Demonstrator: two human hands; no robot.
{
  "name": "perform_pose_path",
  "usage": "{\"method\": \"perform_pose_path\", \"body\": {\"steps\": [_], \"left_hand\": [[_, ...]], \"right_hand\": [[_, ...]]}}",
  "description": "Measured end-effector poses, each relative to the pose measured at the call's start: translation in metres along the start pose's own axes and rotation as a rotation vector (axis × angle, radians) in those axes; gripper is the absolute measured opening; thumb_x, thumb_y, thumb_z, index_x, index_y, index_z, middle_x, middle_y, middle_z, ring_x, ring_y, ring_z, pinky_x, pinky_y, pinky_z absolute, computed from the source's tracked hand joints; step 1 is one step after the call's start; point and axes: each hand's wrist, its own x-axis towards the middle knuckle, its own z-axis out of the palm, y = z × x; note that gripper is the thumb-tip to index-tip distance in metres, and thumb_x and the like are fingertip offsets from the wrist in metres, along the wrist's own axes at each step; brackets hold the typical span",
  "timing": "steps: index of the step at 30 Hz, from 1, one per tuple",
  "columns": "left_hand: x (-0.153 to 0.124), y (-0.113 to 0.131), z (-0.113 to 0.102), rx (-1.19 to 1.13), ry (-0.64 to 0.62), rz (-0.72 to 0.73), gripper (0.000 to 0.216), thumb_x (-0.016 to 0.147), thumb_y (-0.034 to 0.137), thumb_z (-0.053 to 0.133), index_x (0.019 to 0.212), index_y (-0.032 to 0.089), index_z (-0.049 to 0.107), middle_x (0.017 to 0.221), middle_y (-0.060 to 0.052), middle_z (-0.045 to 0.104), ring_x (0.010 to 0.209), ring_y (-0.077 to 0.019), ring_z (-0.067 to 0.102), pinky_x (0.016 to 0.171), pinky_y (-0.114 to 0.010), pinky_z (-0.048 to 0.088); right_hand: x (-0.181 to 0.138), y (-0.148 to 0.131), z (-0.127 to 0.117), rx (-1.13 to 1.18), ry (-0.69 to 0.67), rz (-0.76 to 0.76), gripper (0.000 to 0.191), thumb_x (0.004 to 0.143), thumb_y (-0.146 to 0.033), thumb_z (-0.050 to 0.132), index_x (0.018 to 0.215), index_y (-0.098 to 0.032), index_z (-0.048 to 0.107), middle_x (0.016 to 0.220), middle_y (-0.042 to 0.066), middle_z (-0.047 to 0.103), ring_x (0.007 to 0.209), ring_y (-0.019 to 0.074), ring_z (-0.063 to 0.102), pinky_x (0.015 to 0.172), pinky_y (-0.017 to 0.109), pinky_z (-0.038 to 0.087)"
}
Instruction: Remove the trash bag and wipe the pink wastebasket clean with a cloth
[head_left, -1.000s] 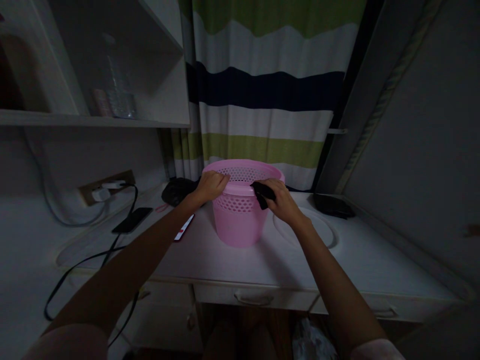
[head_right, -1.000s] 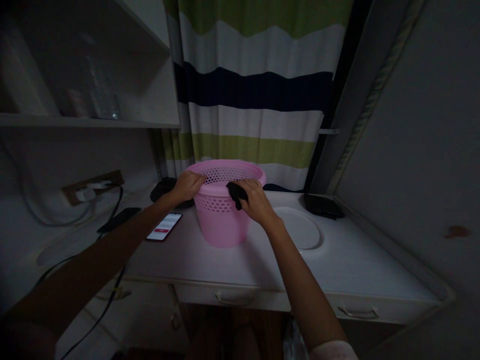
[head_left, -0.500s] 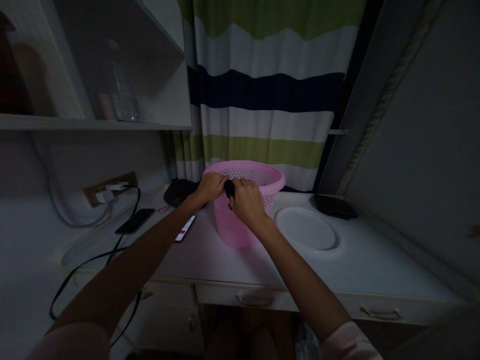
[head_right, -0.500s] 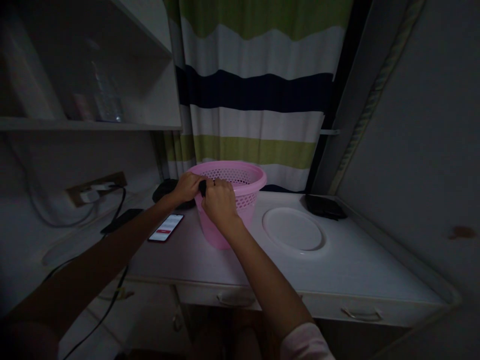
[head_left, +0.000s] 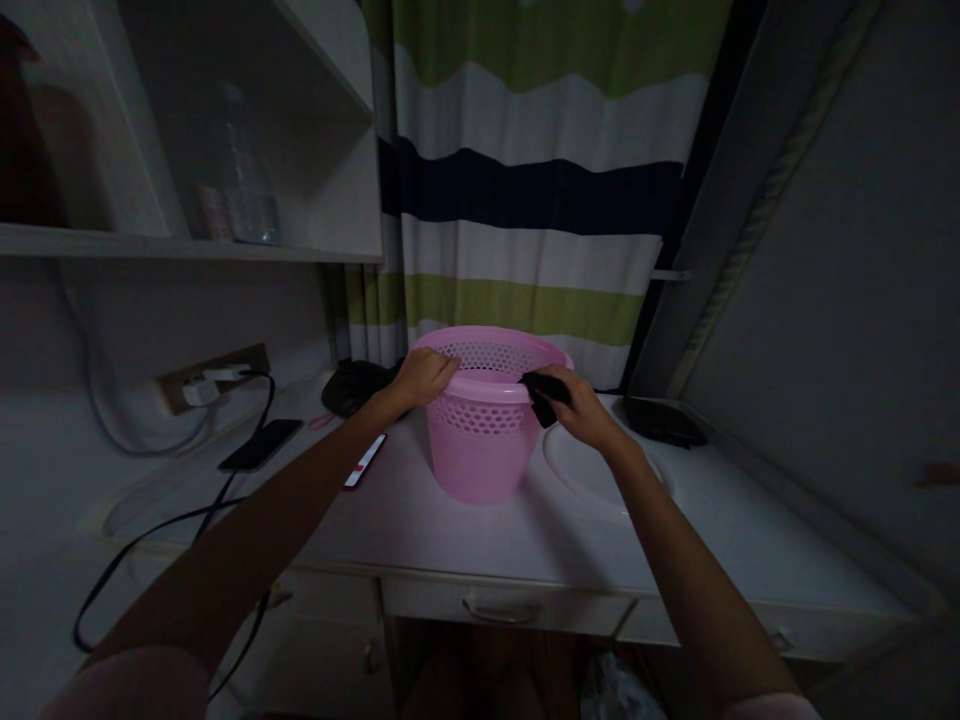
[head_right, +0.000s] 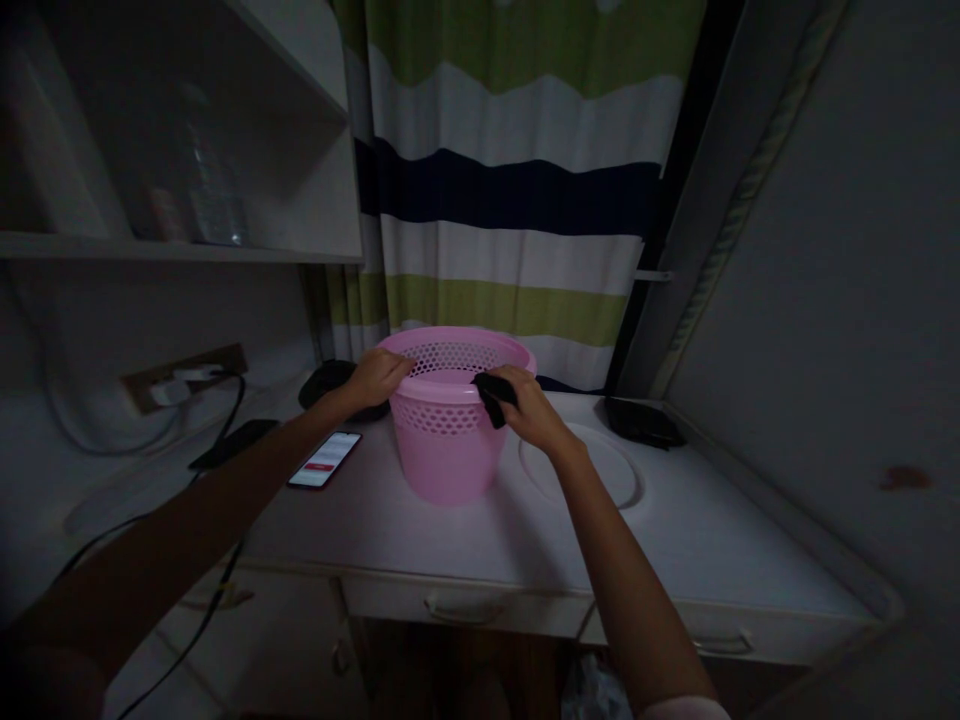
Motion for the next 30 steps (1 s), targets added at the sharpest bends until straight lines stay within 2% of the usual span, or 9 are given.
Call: {"method": "perform_pose_path", "body": {"steps": [7, 12, 15, 18, 20, 23, 25, 30], "left_hand": [[0.002, 0.001, 0.001, 0.026, -0.013, -0.036, 0.049, 0.087, 0.027, 0.027, 0.062, 0.009, 0.066, 0.064, -0.012, 0.066, 0.063, -0.017, 0.057, 0.06, -0.028, 0.034], [0.0, 0.002, 0.004, 0.063, 0.012, -0.058, 0.051, 0.087, 0.029, 0.024, 0.067, 0.008, 0.067, 0.069, -0.015, 0.066, 0.066, -0.0199, 0.059, 0.064, -0.031, 0.036], [-0.001, 0.002, 0.005, 0.085, 0.007, -0.077, 0.051, 0.087, 0.03, 0.024, 0.071, 0.009, 0.067, 0.073, -0.016, 0.067, 0.07, -0.0205, 0.06, 0.066, -0.032, 0.037], [-0.001, 0.001, 0.004, 0.077, -0.005, -0.068, 0.05, 0.087, 0.031, 0.024, 0.072, 0.01, 0.067, 0.074, -0.015, 0.067, 0.072, -0.0194, 0.06, 0.067, -0.031, 0.038], [0.0, 0.0, 0.004, 0.088, -0.01, -0.048, 0.052, 0.087, 0.031, 0.023, 0.071, 0.01, 0.067, 0.073, -0.014, 0.067, 0.071, -0.0191, 0.06, 0.066, -0.031, 0.038], [0.001, 0.0, 0.003, 0.108, -0.017, -0.031, 0.054, 0.087, 0.031, 0.022, 0.069, 0.009, 0.067, 0.07, -0.015, 0.067, 0.068, -0.0193, 0.06, 0.065, -0.031, 0.037], [0.001, 0.0, 0.003, 0.095, -0.016, -0.026, 0.055, 0.087, 0.031, 0.022, 0.067, 0.009, 0.067, 0.069, -0.015, 0.067, 0.067, -0.0194, 0.06, 0.065, -0.031, 0.038], [0.001, 0.001, 0.002, 0.061, -0.006, -0.046, 0.054, 0.087, 0.031, 0.023, 0.064, 0.008, 0.067, 0.068, -0.015, 0.067, 0.066, -0.0194, 0.06, 0.064, -0.031, 0.038]], "right_hand": [[0.009, -0.014, 0.012, -0.072, 0.015, -0.033, 0.022, 0.076, -0.015, 0.041, 0.094, -0.015, 0.055, 0.092, 0.01, 0.06, 0.091, 0.0211, 0.053, 0.083, 0.038, 0.04], [0.026, -0.049, 0.042, -0.308, -0.03, 0.018, 0.033, 0.069, -0.009, 0.043, 0.101, -0.012, 0.052, 0.097, 0.013, 0.058, 0.095, 0.0238, 0.05, 0.086, 0.038, 0.038], [0.038, -0.07, 0.059, -0.454, -0.029, 0.09, 0.03, 0.07, -0.009, 0.044, 0.099, -0.009, 0.053, 0.091, 0.015, 0.057, 0.089, 0.0251, 0.05, 0.082, 0.038, 0.038], [0.042, -0.077, 0.064, -0.494, -0.046, 0.093, 0.029, 0.071, -0.011, 0.044, 0.098, -0.01, 0.053, 0.088, 0.014, 0.058, 0.087, 0.0251, 0.051, 0.081, 0.037, 0.038], [0.038, -0.072, 0.061, -0.478, -0.047, 0.061, 0.032, 0.07, -0.011, 0.044, 0.101, -0.011, 0.053, 0.09, 0.013, 0.058, 0.09, 0.0242, 0.051, 0.086, 0.038, 0.034], [0.026, -0.054, 0.049, -0.432, -0.002, 0.043, 0.037, 0.069, -0.01, 0.044, 0.105, -0.013, 0.051, 0.095, 0.01, 0.059, 0.095, 0.0222, 0.051, 0.099, 0.043, 0.019], [0.016, -0.038, 0.039, -0.374, 0.029, 0.067, 0.035, 0.072, -0.012, 0.041, 0.104, -0.016, 0.052, 0.098, 0.009, 0.06, 0.097, 0.0217, 0.051, 0.099, 0.046, 0.012], [0.003, -0.003, 0.02, -0.203, 0.053, 0.132, 0.028, 0.078, -0.018, 0.036, 0.1, -0.02, 0.053, 0.103, 0.009, 0.06, 0.1, 0.0226, 0.051, 0.095, 0.048, 0.013]]}}
